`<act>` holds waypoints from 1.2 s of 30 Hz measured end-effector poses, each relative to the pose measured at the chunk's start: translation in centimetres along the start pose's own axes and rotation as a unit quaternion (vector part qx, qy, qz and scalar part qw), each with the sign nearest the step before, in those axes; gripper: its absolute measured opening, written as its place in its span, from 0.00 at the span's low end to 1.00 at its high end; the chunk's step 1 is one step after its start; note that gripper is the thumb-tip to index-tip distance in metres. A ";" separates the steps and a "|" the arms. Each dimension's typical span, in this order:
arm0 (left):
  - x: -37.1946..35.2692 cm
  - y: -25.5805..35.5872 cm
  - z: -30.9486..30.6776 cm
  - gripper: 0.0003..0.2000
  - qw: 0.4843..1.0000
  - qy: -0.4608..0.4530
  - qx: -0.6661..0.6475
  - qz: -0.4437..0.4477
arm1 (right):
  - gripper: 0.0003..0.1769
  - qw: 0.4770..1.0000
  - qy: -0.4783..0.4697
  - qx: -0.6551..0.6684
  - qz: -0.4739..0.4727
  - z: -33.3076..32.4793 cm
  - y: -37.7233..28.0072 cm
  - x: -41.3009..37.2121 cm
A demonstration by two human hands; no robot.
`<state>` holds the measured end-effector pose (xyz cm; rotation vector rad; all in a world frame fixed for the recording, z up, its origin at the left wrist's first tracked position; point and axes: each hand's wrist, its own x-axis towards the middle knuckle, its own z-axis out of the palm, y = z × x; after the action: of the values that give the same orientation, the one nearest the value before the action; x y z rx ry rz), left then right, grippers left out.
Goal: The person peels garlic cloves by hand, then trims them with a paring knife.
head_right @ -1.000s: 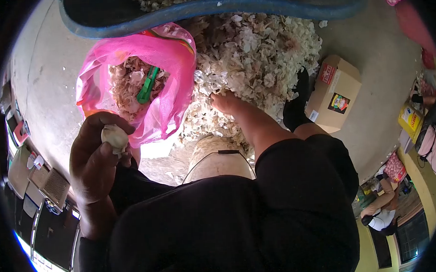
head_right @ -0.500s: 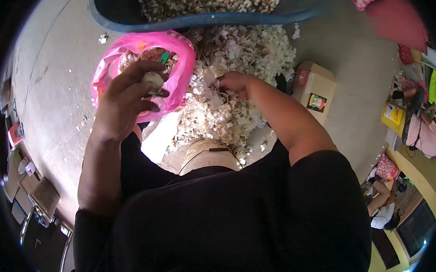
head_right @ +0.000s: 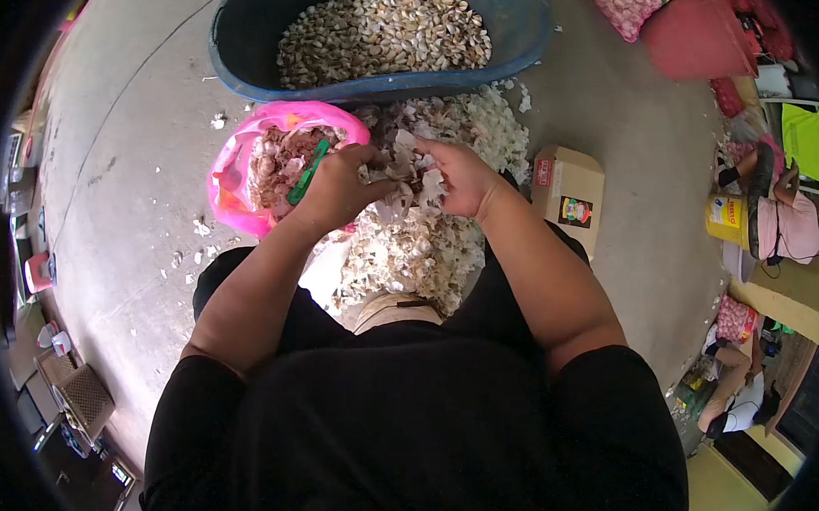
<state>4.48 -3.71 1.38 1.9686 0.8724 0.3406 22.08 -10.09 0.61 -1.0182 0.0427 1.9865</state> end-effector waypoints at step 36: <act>3.3 -1.2 0.0 0.13 0.997 -0.038 -0.004 -0.063 | 0.17 0.681 0.144 -0.702 -0.153 -1.7 -0.9 3.1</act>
<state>6.31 -1.09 0.03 1.8968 0.9393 0.1945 22.90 -8.09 -2.28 -2.0470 -1.5935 1.2485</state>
